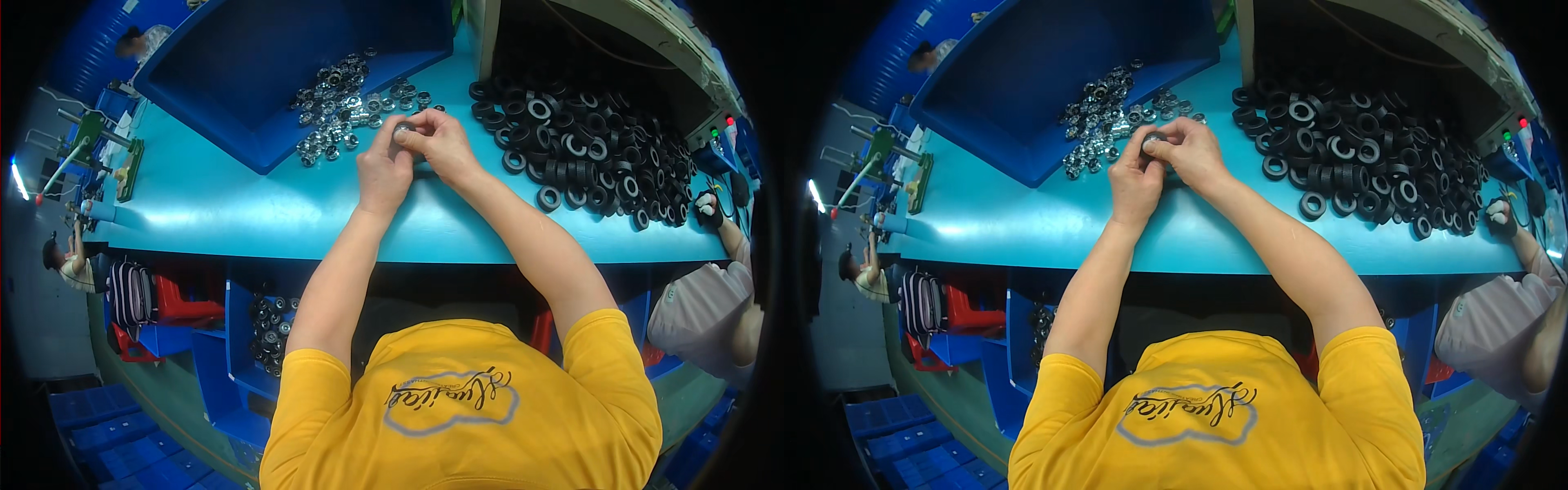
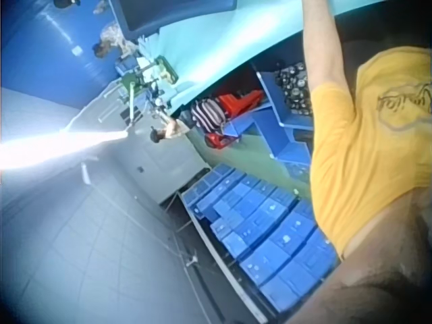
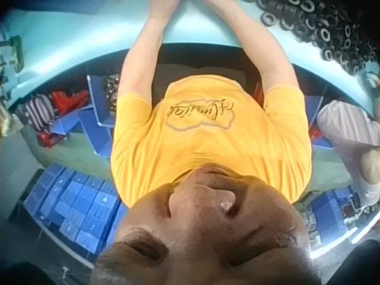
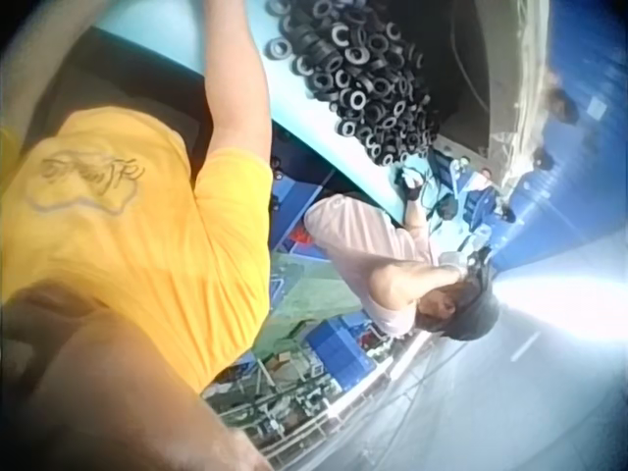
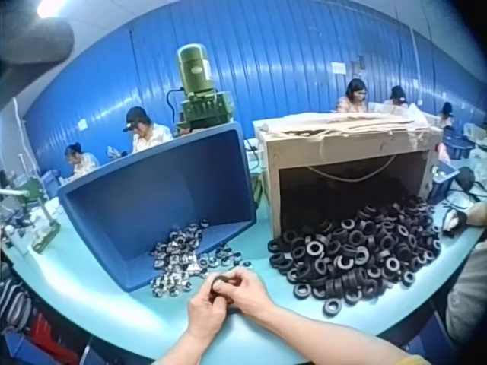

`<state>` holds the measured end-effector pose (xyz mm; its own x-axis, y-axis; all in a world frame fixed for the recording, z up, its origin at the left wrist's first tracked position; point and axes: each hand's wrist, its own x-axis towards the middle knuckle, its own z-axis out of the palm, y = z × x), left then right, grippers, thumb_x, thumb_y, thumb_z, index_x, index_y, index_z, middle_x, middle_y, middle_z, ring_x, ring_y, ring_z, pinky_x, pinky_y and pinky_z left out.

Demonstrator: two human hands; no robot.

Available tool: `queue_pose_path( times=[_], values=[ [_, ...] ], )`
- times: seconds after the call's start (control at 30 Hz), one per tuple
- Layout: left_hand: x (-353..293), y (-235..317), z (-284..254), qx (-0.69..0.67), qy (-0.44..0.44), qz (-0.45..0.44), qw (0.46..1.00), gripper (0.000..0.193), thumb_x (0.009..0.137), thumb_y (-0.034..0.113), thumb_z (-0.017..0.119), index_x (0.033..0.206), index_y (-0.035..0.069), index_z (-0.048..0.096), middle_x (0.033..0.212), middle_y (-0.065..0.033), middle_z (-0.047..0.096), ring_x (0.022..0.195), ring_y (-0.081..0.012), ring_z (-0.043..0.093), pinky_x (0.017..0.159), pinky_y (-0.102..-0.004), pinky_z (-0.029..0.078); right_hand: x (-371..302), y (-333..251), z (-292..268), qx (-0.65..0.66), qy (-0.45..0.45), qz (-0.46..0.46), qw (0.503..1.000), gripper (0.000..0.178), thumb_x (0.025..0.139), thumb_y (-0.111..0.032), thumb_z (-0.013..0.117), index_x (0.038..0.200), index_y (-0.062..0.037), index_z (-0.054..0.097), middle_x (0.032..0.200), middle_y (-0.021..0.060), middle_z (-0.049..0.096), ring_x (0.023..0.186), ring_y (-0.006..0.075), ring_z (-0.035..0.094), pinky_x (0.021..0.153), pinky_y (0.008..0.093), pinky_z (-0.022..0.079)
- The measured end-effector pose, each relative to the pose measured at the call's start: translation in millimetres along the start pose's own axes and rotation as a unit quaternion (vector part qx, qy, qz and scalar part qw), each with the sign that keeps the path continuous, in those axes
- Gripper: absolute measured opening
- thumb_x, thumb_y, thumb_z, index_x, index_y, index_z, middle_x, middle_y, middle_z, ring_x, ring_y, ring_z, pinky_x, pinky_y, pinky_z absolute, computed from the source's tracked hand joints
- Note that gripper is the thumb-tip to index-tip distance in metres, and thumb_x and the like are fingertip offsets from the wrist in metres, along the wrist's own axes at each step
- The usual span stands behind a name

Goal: Fitting small metal bearings or rings into larger black rubber circular components on a factory assembly line.

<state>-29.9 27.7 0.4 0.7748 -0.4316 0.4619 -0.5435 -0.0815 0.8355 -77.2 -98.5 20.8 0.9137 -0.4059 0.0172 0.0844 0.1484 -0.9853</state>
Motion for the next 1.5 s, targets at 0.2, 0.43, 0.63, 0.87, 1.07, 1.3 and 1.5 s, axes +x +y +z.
queue_pose_path(
  times=[0.2, 0.43, 0.63, 0.87, 1.07, 1.3, 1.5],
  values=[
    [-4.9, 11.1, -2.5, 0.123, 0.013, 0.028, 0.992, 0.040, 0.091, -0.008, 0.063, 0.128, 0.006, 0.065, 0.102, -0.0076, 0.076, 0.085, -0.0122, 0.072, 0.075, -0.0277, 0.058, -0.1, 6.0, 1.5, 0.025, -0.016, -0.011, 1.000, 0.030, 0.085, -0.012, 0.083, 0.105, 0.0044, 0.067, 0.096, 0.0133, 0.073, 0.085, 0.0177, 0.071, 0.073, 0.0315, 0.058],
    [5.0, -17.0, 0.4, -0.104, -0.014, 0.000, 0.995, 0.044, 0.094, -0.002, 0.066, 0.136, 0.010, 0.059, 0.089, -0.0032, 0.071, 0.073, -0.0091, 0.066, 0.057, -0.0239, 0.052, 2.4, -4.1, -4.9, 0.047, -0.079, 0.056, 0.994, 0.035, 0.089, -0.021, 0.083, 0.114, -0.0022, 0.066, 0.102, 0.0061, 0.069, 0.091, 0.0143, 0.064, 0.080, 0.0313, 0.054],
    [5.6, 14.9, -3.3, -0.159, -0.052, -0.135, 0.977, 0.049, 0.091, -0.003, 0.070, 0.138, 0.006, 0.057, 0.112, -0.0079, 0.068, 0.100, -0.0146, 0.065, 0.083, -0.0285, 0.054, 3.7, -1.1, -8.3, 0.046, -0.071, 0.017, 0.996, 0.033, 0.089, -0.020, 0.082, 0.109, 0.0010, 0.067, 0.099, 0.0111, 0.072, 0.087, 0.0169, 0.068, 0.072, 0.0320, 0.056],
    [10.0, 24.9, -11.7, -0.152, -0.069, -0.227, 0.959, 0.048, 0.091, -0.002, 0.070, 0.138, 0.005, 0.058, 0.112, -0.0089, 0.071, 0.101, -0.0163, 0.069, 0.085, -0.0300, 0.058, 0.5, -8.0, -4.3, 0.040, -0.069, 0.015, 0.997, 0.031, 0.090, -0.018, 0.081, 0.109, 0.0021, 0.067, 0.098, 0.0122, 0.073, 0.086, 0.0176, 0.069, 0.072, 0.0319, 0.058],
    [5.7, 10.5, -3.2, -0.128, -0.030, -0.130, 0.983, 0.045, 0.090, -0.001, 0.070, 0.134, 0.005, 0.062, 0.111, -0.0099, 0.074, 0.097, -0.0172, 0.071, 0.083, -0.0310, 0.058, 6.1, 4.2, -3.3, -0.013, -0.034, -0.018, 0.999, 0.032, 0.086, -0.016, 0.082, 0.107, 0.0030, 0.068, 0.097, 0.0130, 0.075, 0.086, 0.0177, 0.071, 0.074, 0.0316, 0.058],
    [0.8, -0.2, 0.3, -0.050, -0.007, -0.063, 0.997, 0.045, 0.088, 0.003, 0.070, 0.132, 0.008, 0.063, 0.103, -0.0134, 0.077, 0.094, -0.0233, 0.076, 0.082, -0.0345, 0.059, 3.7, 7.2, 0.2, -0.042, 0.003, -0.025, 0.999, 0.029, 0.084, -0.012, 0.083, 0.104, 0.0039, 0.070, 0.091, 0.0130, 0.075, 0.084, 0.0169, 0.071, 0.072, 0.0308, 0.058],
    [-3.6, 7.1, 0.9, 0.087, 0.012, 0.022, 0.996, 0.047, 0.088, -0.004, 0.067, 0.134, 0.002, 0.062, 0.092, -0.0066, 0.075, 0.077, -0.0075, 0.069, 0.069, -0.0243, 0.056, 2.9, 10.2, 0.6, 0.034, -0.006, -0.005, 0.999, 0.029, 0.086, -0.011, 0.083, 0.107, 0.0047, 0.069, 0.095, 0.0128, 0.074, 0.084, 0.0175, 0.071, 0.073, 0.0306, 0.058]
  ],
)
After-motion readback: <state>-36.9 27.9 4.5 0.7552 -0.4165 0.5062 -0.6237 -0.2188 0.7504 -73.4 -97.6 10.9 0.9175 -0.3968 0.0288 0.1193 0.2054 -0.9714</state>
